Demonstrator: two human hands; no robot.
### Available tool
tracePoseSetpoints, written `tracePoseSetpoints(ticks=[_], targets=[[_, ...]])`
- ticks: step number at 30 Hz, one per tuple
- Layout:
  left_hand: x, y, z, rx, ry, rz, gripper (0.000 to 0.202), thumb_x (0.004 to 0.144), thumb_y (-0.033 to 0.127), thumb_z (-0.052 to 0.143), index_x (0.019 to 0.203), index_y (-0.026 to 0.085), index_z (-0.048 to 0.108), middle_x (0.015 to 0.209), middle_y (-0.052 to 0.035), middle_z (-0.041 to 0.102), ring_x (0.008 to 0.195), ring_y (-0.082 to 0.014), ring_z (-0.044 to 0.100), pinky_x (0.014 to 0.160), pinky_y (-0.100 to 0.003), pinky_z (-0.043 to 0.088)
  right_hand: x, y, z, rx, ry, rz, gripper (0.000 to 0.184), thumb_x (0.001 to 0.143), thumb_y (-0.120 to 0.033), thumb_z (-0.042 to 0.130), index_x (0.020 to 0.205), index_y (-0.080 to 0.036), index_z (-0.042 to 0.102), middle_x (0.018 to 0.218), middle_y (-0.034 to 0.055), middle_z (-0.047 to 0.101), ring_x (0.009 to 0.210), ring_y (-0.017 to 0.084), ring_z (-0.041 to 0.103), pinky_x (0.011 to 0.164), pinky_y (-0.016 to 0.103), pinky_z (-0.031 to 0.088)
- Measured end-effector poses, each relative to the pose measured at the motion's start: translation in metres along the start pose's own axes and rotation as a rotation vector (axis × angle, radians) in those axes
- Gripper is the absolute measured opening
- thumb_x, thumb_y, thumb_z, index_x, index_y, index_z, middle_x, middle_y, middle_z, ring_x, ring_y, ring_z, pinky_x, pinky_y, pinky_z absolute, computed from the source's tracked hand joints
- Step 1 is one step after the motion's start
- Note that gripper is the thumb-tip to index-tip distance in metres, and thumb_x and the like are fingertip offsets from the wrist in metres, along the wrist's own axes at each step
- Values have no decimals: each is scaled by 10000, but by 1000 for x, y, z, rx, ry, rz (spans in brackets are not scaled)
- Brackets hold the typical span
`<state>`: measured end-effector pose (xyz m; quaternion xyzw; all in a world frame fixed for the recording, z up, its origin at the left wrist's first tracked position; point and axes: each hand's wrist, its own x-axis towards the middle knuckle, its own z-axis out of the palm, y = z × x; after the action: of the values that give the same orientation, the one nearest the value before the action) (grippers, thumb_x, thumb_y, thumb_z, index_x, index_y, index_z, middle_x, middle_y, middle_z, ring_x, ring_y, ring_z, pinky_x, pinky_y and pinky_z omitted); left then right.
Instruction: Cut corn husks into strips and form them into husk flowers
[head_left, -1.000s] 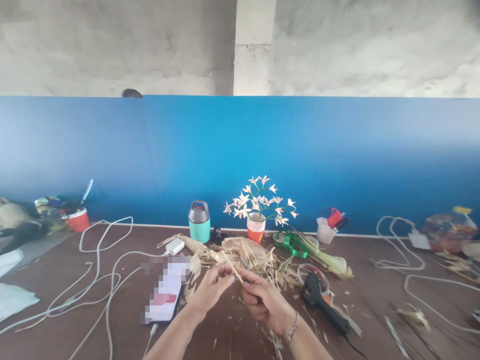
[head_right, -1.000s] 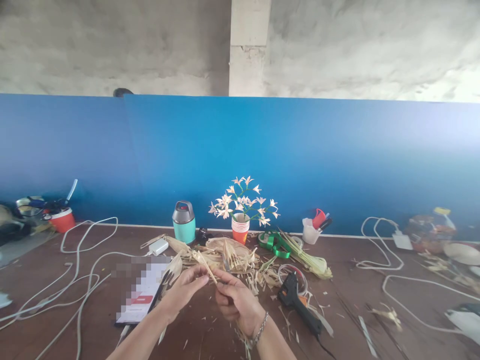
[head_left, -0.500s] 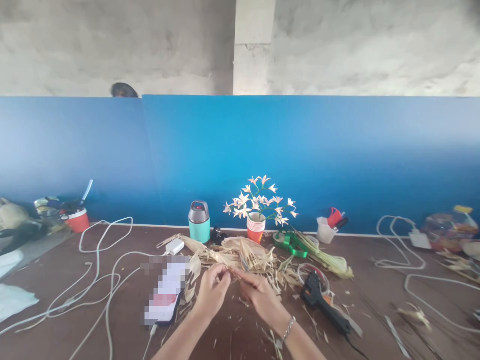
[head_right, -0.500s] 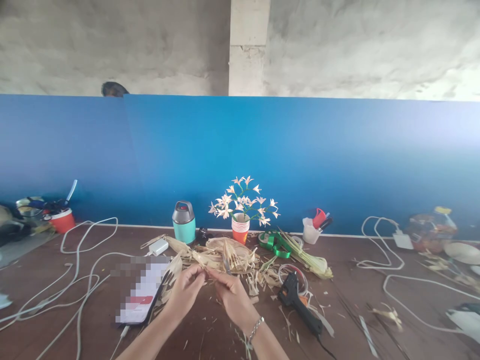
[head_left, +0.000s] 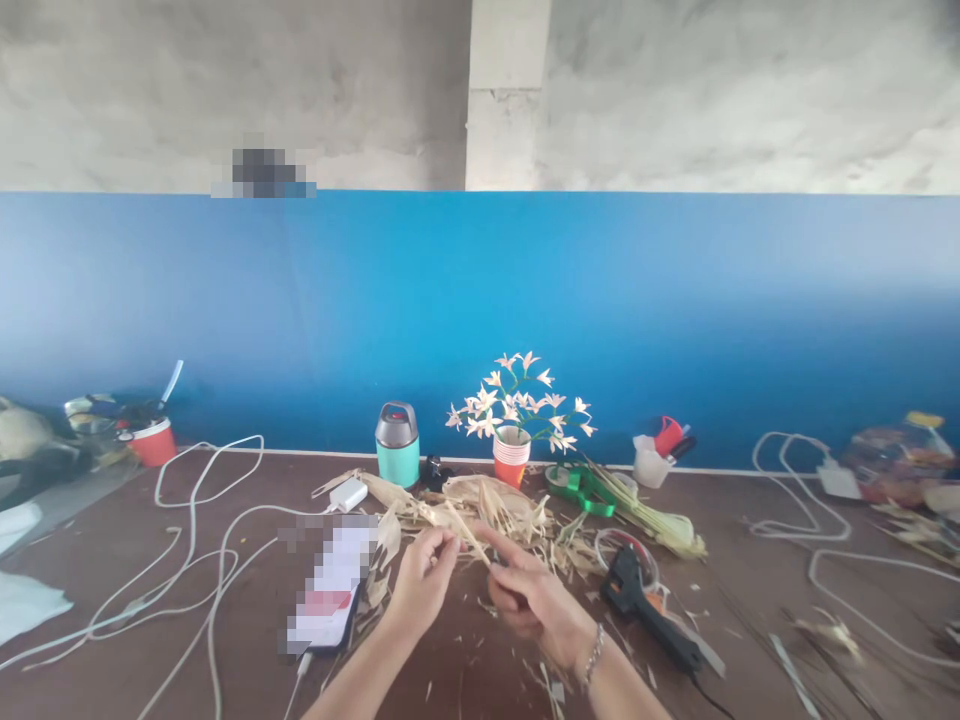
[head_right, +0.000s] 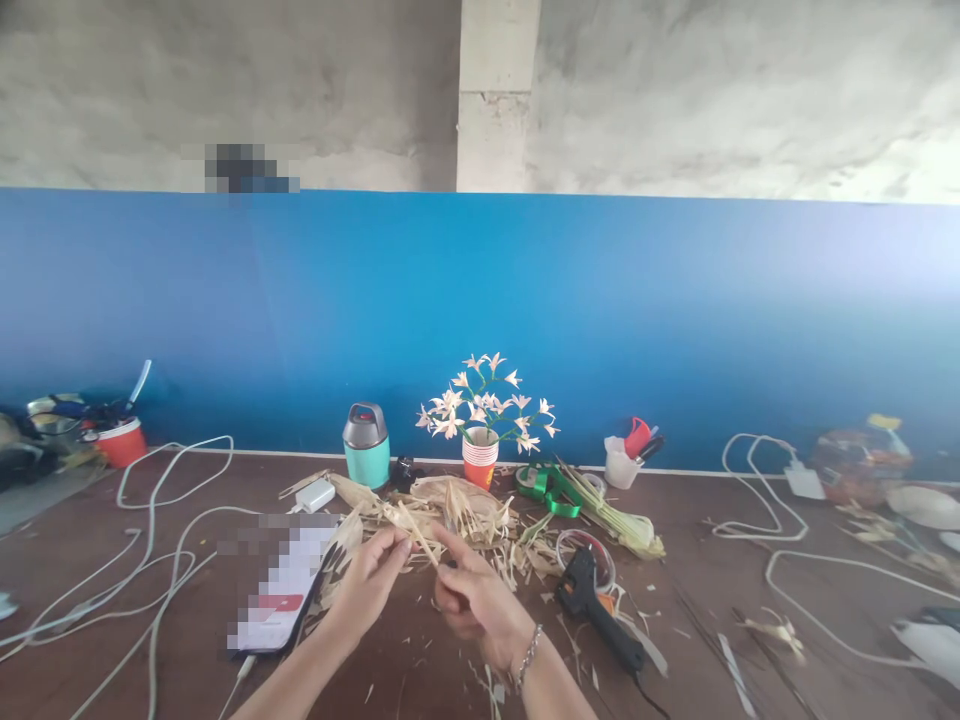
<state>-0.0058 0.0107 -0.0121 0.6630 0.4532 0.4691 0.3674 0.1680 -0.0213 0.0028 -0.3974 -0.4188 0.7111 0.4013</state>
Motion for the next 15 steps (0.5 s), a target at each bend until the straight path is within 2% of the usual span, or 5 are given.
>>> tracePoseSetpoints(ticks=[3, 5, 9, 12, 15], targets=[[-1, -1, 1, 25, -29, 72, 230, 835, 317, 459, 741, 174, 612, 735, -35, 602, 725, -182, 546, 677, -266, 406, 3, 5, 8, 8, -17, 58, 678, 741, -357, 630, 1369, -258, 392, 478, -112, 343, 362, 29, 144, 373, 162, 61], [-2, -1, 2, 26, -22, 77, 217, 830, 300, 454, 729, 173, 599, 734, -36, 597, 725, -181, 540, 677, -265, 404, 8, 8, 10, -70, 21, -17, 573, 750, -362, 616, 1297, -233, 507, 468, -105, 329, 377, 38, 158, 371, 163, 109], [-2, -2, 4, 5, 13, 16, 200, 794, 278, 449, 629, 184, 513, 640, -5, 516, 638, -158, 485, 599, -249, 378, 14, 12, 12, -472, 119, -379, 382, 803, -281, 518, 1155, -208, 649, 647, 9, 614, 552, 133, 496, 556, 252, 439], [-1, -4, 6, -10, 30, -13, 224, 773, 276, 442, 563, 200, 420, 577, 26, 421, 582, -135, 424, 559, -239, 344, 11, 13, 12, -821, 168, -548, 475, 813, -139, 398, 1244, -230, 578, 968, 71, 700, 892, 217, 620, 846, 338, 462], [0, -5, 9, -39, 31, -47, 221, 750, 275, 438, 545, 205, 392, 558, 34, 395, 565, -128, 405, 552, -236, 335, 7, 16, 14, -1198, 237, -508, 687, 720, -30, 376, 1366, -260, 418, 1044, 84, 694, 895, 221, 654, 792, 311, 489]])
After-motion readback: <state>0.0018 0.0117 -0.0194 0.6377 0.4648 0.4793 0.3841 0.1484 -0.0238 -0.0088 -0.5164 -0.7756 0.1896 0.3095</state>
